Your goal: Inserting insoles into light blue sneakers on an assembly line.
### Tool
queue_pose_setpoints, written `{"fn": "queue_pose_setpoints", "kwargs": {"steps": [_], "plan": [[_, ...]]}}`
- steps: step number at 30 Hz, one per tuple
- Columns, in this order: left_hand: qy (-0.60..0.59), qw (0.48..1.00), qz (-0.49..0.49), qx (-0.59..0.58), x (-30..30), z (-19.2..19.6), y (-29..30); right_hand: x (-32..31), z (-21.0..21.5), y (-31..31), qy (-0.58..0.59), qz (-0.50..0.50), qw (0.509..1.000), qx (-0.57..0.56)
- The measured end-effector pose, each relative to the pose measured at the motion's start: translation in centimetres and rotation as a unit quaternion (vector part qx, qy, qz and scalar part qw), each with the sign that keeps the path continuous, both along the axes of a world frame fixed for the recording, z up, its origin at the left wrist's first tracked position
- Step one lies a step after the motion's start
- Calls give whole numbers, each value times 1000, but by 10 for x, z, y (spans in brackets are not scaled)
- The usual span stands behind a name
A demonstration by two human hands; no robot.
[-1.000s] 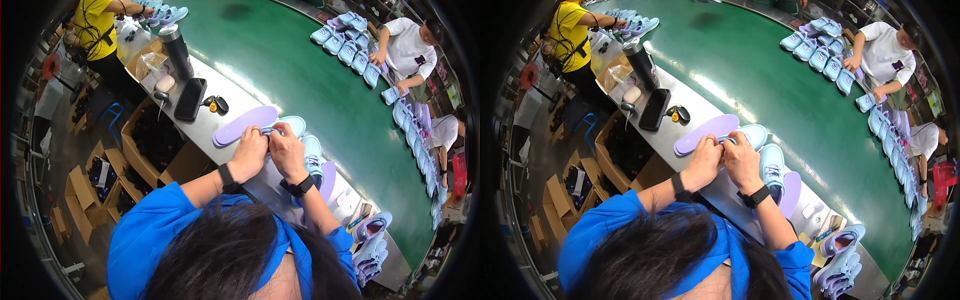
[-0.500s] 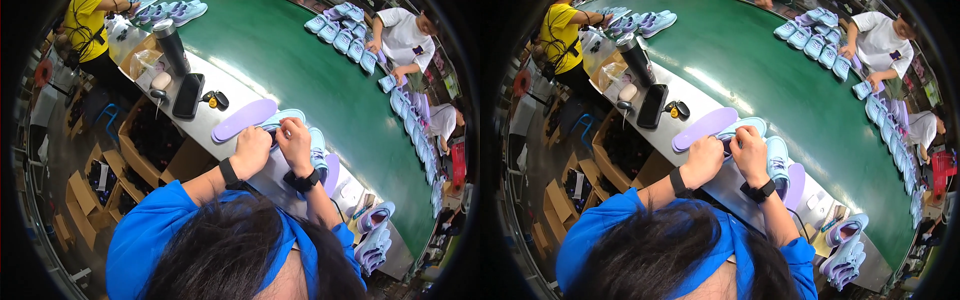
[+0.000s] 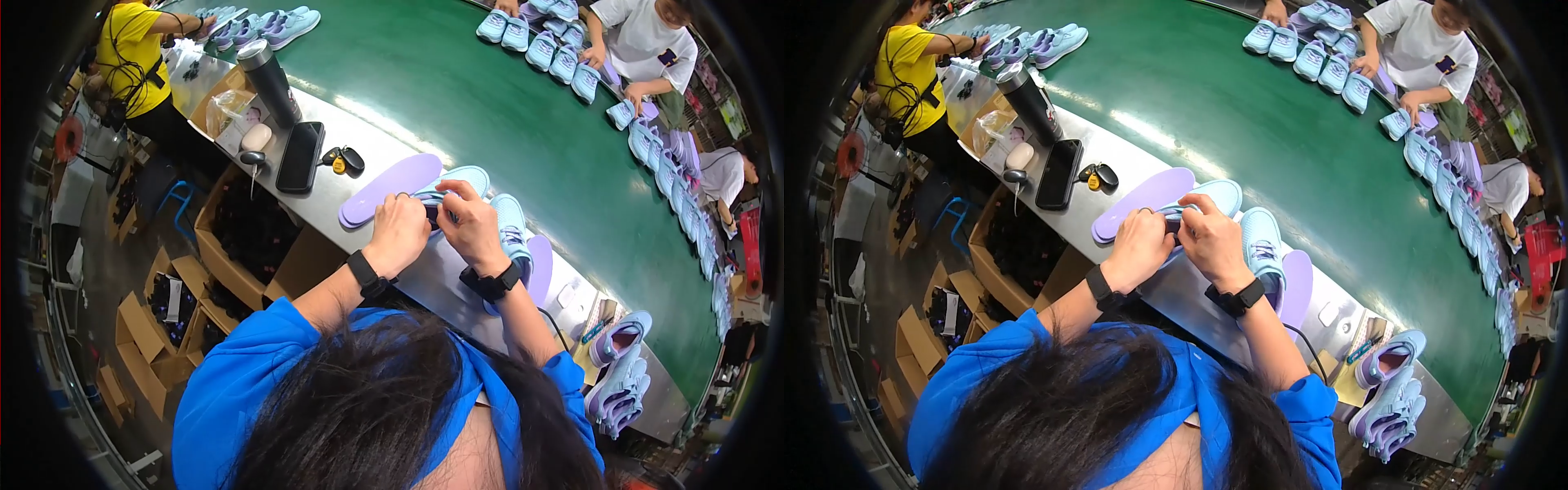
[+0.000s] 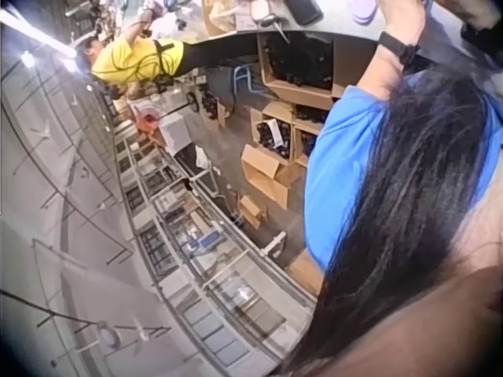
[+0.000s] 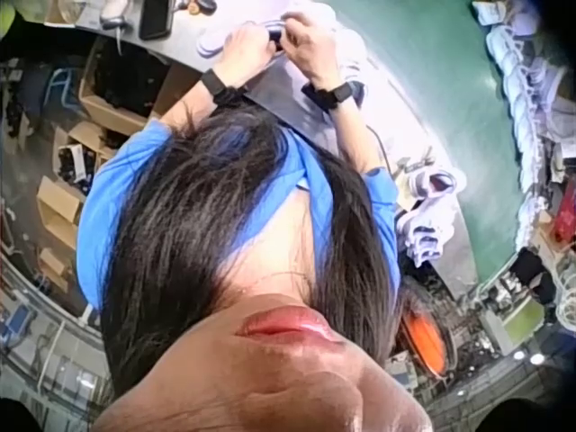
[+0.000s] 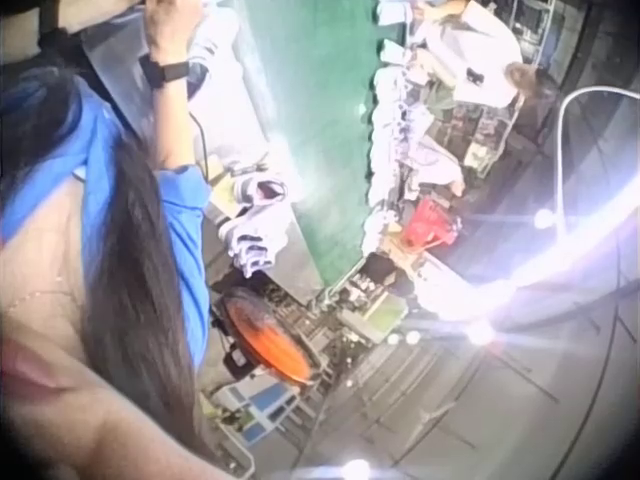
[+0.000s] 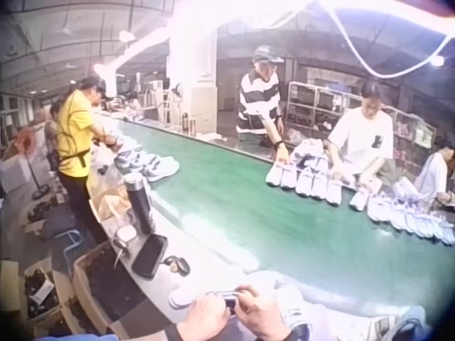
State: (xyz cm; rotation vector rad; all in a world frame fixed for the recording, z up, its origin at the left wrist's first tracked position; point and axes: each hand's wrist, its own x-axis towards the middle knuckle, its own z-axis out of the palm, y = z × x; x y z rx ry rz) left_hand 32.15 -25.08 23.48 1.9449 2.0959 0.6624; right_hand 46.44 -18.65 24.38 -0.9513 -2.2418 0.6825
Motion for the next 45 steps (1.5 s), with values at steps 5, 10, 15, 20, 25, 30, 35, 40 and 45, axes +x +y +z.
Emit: {"fn": "queue_pose_setpoints", "kwargs": {"steps": [5, 10, 15, 20, 25, 30, 35, 40, 45], "plan": [[-17, 1000, -4, -10, -2, 1, -1, 5, -3, 3, 103, 10, 992, 71], [-36, 999, -7, -25, 3, 14, -10, 2, -1, -2, 66, -20, 997, 45], [87, 996, 22, -2, -2, 38, -35, 1, -3, -3, 45, -52, 996, 58], [35, 994, -9, 104, -1, 17, -35, -3, -3, -1, 46, -66, 997, 17], [-24, 990, -30, 139, 6, -7, -15, -3, -2, -2, 49, -59, 997, 15], [7, 996, -10, 90, 13, -9, -5, -3, -6, 2, 70, -62, 996, -3], [59, 998, -16, 19, -7, 33, -26, -1, -6, 3, 57, -71, 996, -23], [84, 995, -57, -17, -7, 40, -24, -1, -3, 2, 44, -77, 996, -13], [92, 994, -57, 5, -4, 34, -16, -1, -3, 1, 52, -73, 996, -9]]}}
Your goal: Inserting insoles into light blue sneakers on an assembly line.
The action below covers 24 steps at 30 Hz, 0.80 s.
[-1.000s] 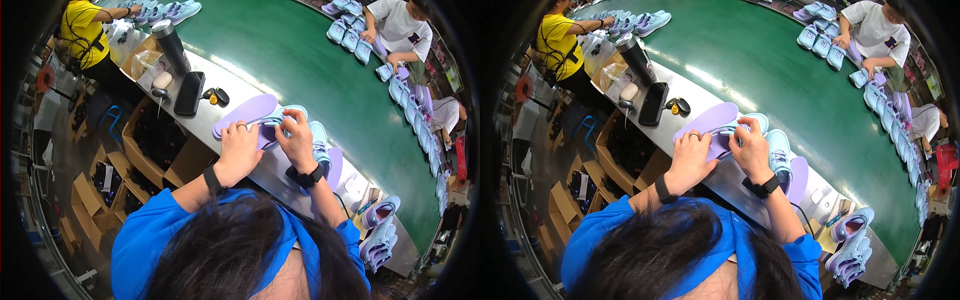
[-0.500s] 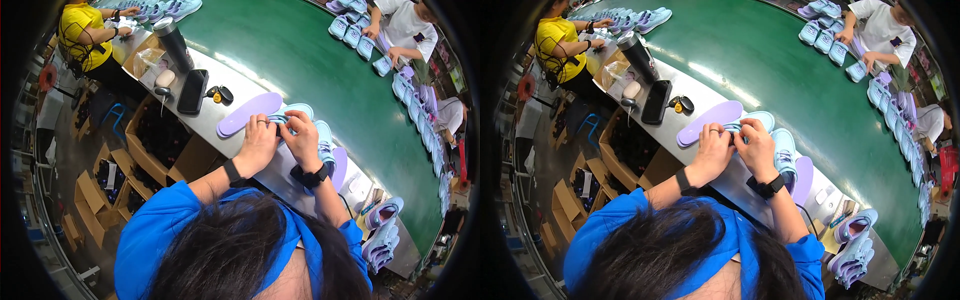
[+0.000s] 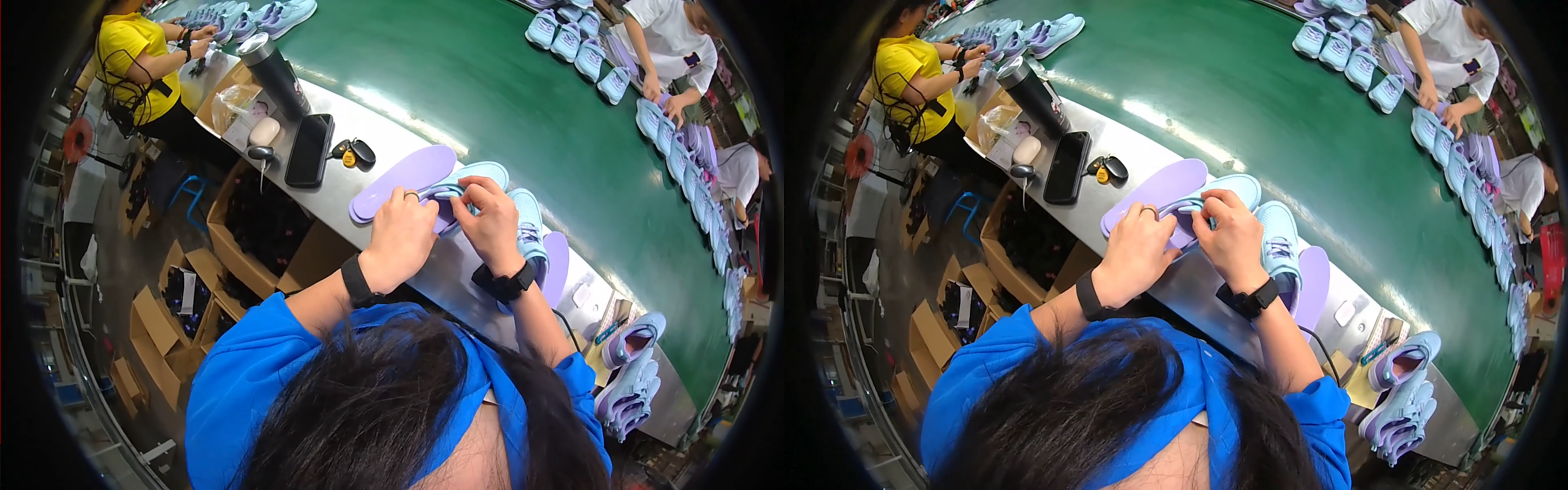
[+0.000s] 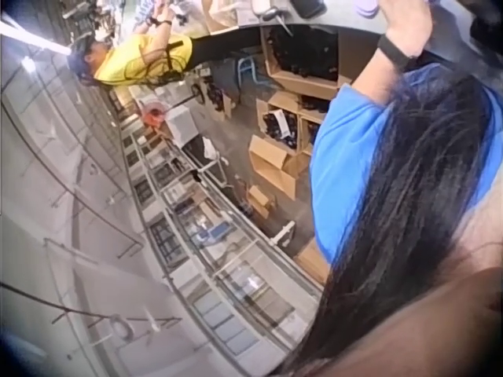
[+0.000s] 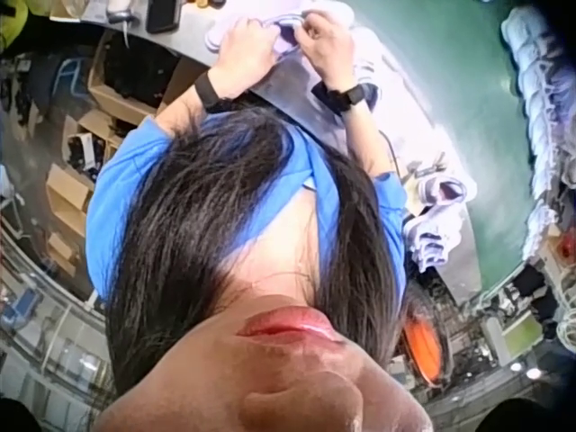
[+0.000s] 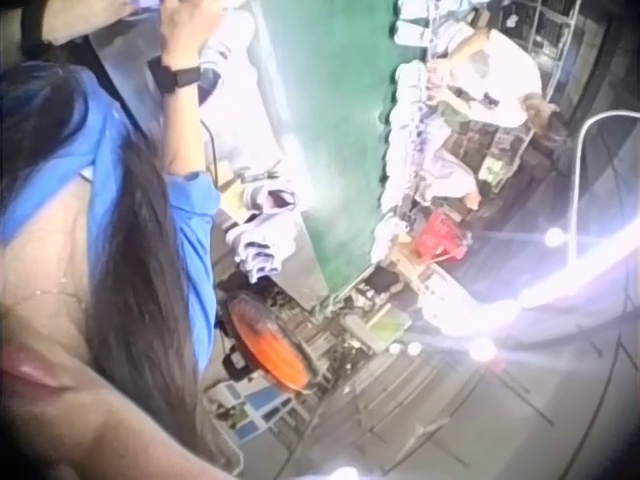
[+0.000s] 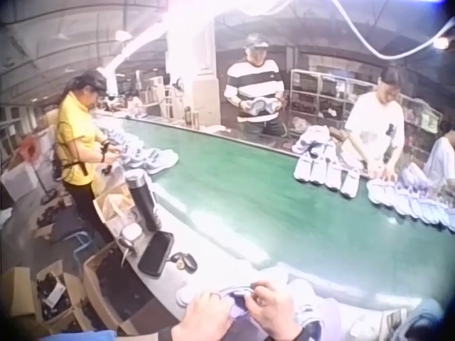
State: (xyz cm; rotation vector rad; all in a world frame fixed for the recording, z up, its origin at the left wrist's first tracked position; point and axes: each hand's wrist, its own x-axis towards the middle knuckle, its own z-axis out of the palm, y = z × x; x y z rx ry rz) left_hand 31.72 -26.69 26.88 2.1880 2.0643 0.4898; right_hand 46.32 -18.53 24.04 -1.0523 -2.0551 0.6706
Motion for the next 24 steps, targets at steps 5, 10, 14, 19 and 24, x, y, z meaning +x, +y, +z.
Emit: {"fn": "queue_pose_setpoints", "kwargs": {"steps": [5, 10, 14, 19, 24], "plan": [[-67, 996, -5, 60, 0, -20, 7, 0, -1, 0, -2, -4, 1000, 5], [-99, 990, 18, 97, 2, -42, 6, -1, -2, 1, 4, -4, 1000, 12], [-102, 991, 20, 80, -3, -46, 9, -1, -2, 1, -3, -1, 1000, 12], [-29, 998, -63, -7, -5, -30, 2, 1, -1, 2, -15, -4, 1000, 10], [47, 995, -87, -5, -8, -11, -18, -3, 10, 0, -111, 18, 994, -16]]}}
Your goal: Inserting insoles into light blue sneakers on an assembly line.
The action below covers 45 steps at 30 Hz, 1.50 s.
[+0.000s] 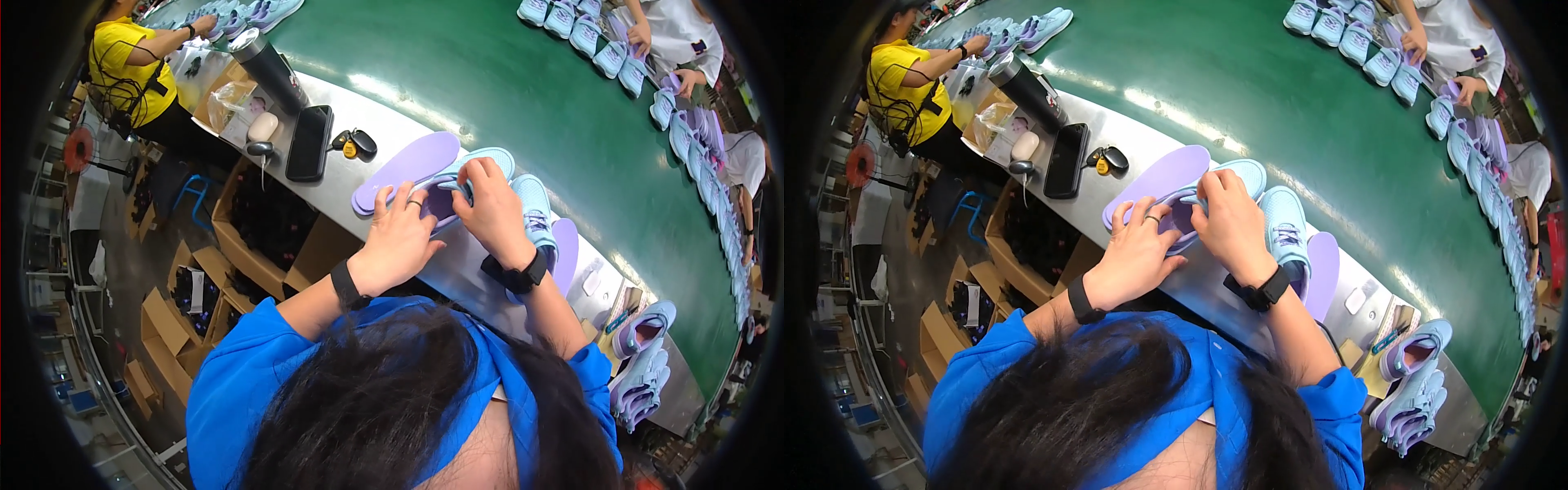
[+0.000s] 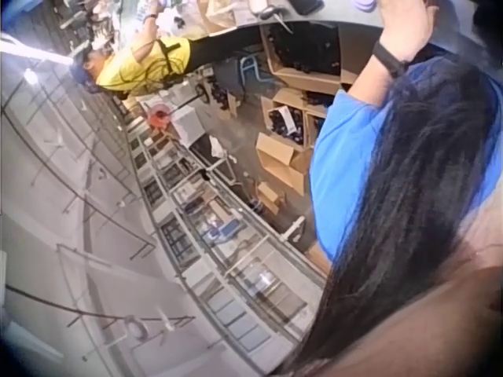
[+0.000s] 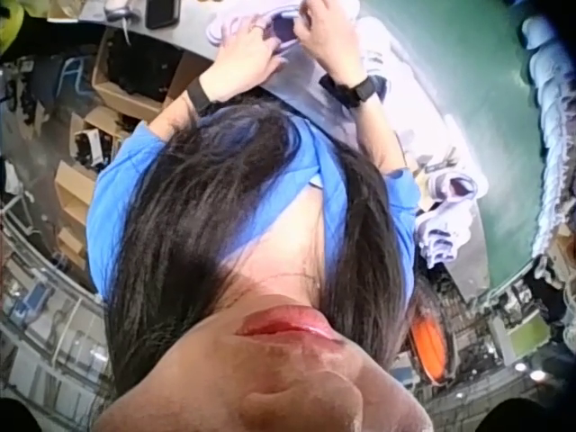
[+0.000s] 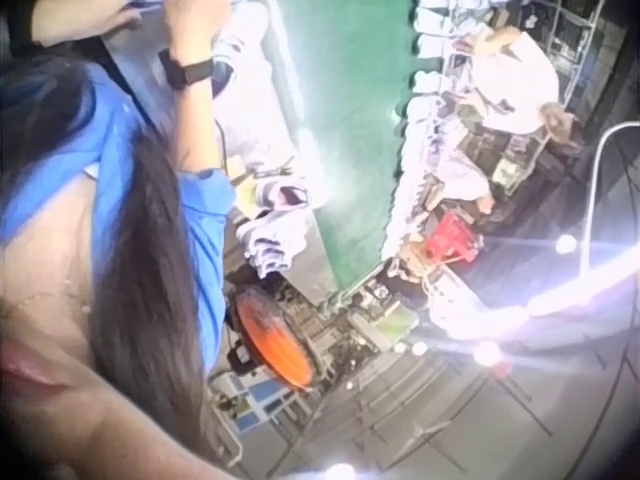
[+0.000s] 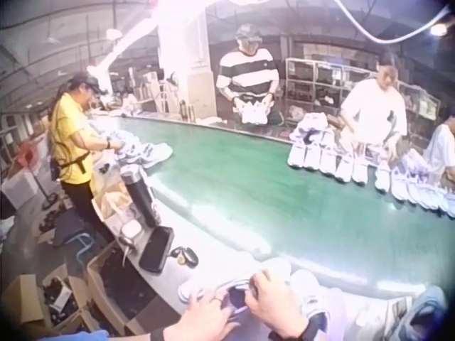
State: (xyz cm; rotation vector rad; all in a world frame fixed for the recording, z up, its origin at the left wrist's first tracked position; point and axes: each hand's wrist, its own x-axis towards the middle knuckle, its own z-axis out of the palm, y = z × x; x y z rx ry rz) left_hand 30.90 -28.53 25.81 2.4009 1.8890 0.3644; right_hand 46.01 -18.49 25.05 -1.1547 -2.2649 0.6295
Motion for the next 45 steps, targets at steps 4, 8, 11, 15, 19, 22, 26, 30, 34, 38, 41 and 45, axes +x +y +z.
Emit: {"fn": "queue_pose_setpoints", "kwargs": {"steps": [4, 8, 11, 15, 19, 22, 26, 30, 34, 38, 41, 45], "plan": [[-94, 995, 17, 22, -7, -6, -7, -10, 0, 5, -91, 41, 995, 30], [-268, 956, 120, 17, -18, -13, -12, -27, -10, 14, -147, 67, 982, 99], [-261, 955, 131, -47, -18, -11, -10, -46, -10, 28, -193, 75, 978, 29], [-265, 955, 121, -51, -18, -10, -10, -63, -7, 49, -327, 117, 932, -108], [-180, 974, 107, -82, -14, 1, -7, -79, -6, 65, -414, 117, 881, -197], [-72, 986, 96, -119, -7, -1, -1, -84, 0, 65, -424, 119, 864, -244], [-36, 978, 105, -177, 3, -3, 5, -85, -5, 59, -444, 100, 862, -221], [-15, 981, 121, -149, 9, -7, 2, -84, -20, 58, -439, 73, 877, -183], [42, 974, 109, -193, 10, -7, 8, -86, -18, 58, -439, 87, 875, -185], [67, 979, 124, -145, 15, -12, 6, -80, -17, 58, -427, 86, 880, -191], [46, 973, 141, -177, 17, -6, 8, -79, -16, 57, -421, 89, 882, -193], [65, 974, 139, -170, 16, -12, 14, -79, -17, 57, -413, 89, 884, -198]]}}
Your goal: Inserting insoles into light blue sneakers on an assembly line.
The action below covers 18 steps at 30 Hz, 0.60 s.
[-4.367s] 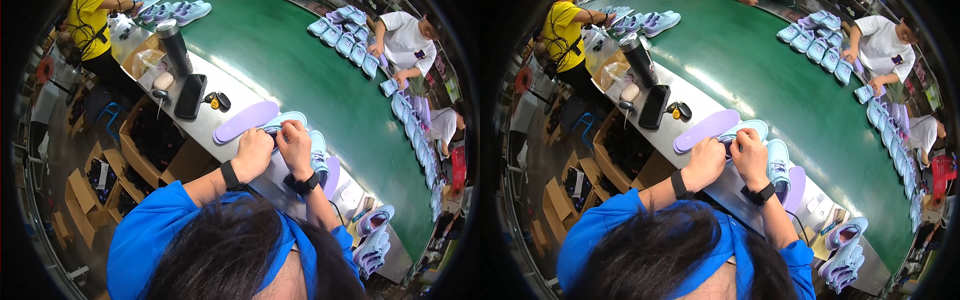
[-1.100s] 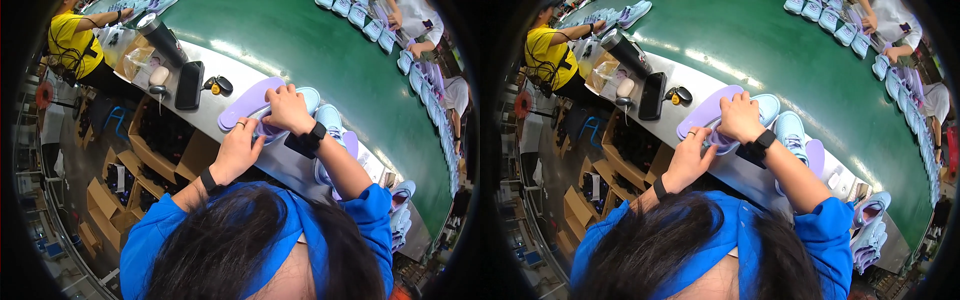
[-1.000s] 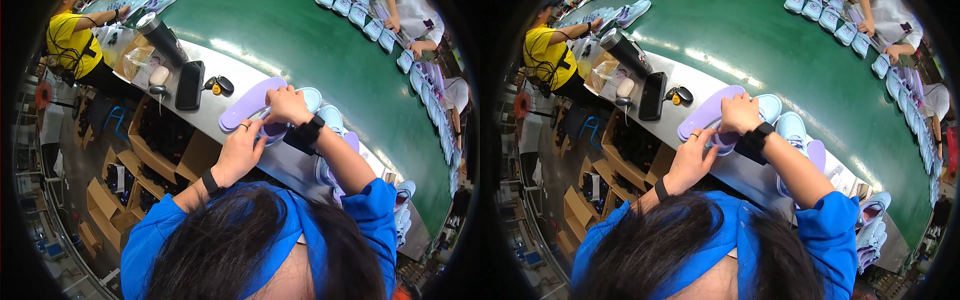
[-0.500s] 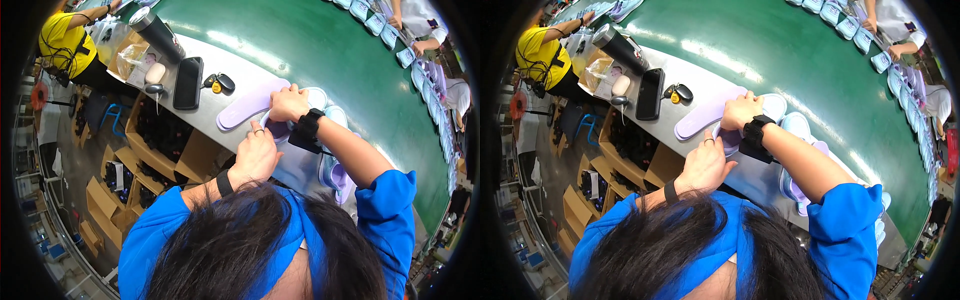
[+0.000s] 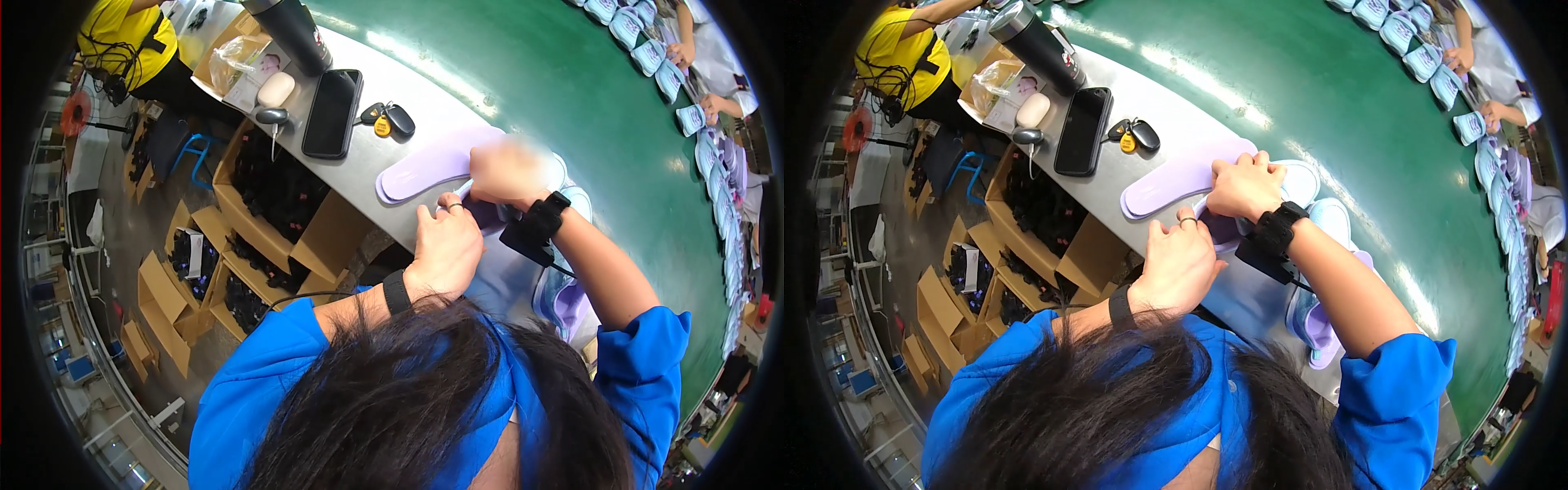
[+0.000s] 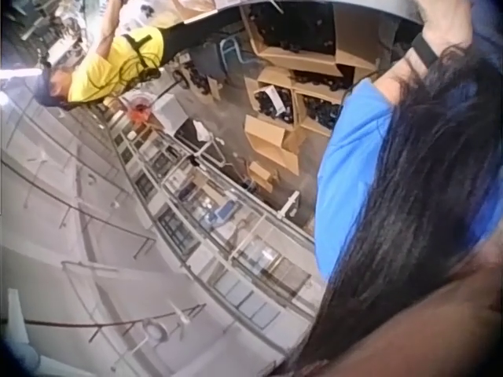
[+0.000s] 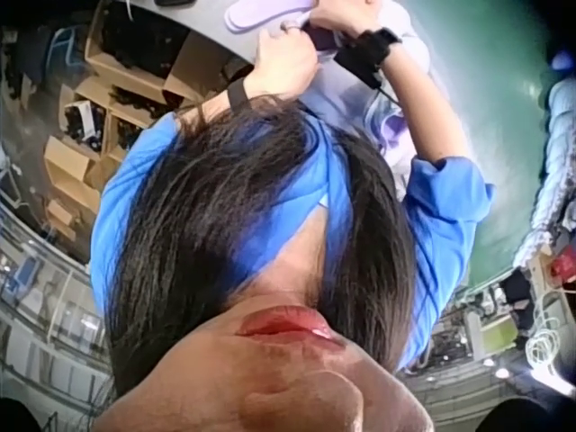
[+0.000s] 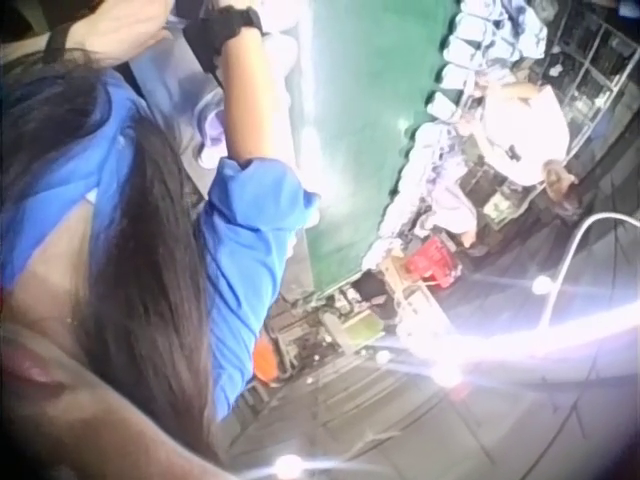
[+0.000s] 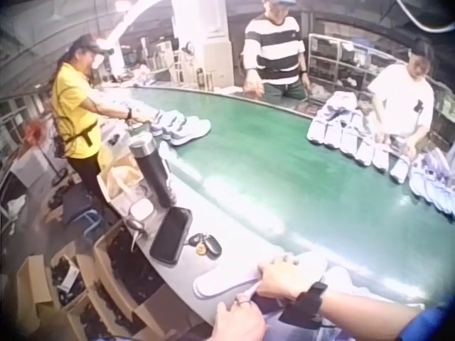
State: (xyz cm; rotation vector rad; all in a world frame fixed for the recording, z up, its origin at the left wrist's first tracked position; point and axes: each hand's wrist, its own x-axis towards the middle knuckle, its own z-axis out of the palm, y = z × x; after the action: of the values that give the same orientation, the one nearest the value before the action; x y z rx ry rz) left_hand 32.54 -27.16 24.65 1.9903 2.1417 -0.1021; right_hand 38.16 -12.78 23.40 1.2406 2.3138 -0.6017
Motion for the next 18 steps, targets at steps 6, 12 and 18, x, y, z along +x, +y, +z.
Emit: {"fn": "queue_pose_setpoints", "kwargs": {"steps": [6, 12, 18], "plan": [[-118, 990, -35, -63, -27, 5, 10, 8, 2, 6, 21, 37, 999, -24], [-228, 969, -70, -55, -43, -3, 8, 17, 2, -5, 63, 140, 986, 67], [-339, 933, -41, 116, -44, -31, -6, 13, -3, -16, 106, 223, 956, 161]]}}
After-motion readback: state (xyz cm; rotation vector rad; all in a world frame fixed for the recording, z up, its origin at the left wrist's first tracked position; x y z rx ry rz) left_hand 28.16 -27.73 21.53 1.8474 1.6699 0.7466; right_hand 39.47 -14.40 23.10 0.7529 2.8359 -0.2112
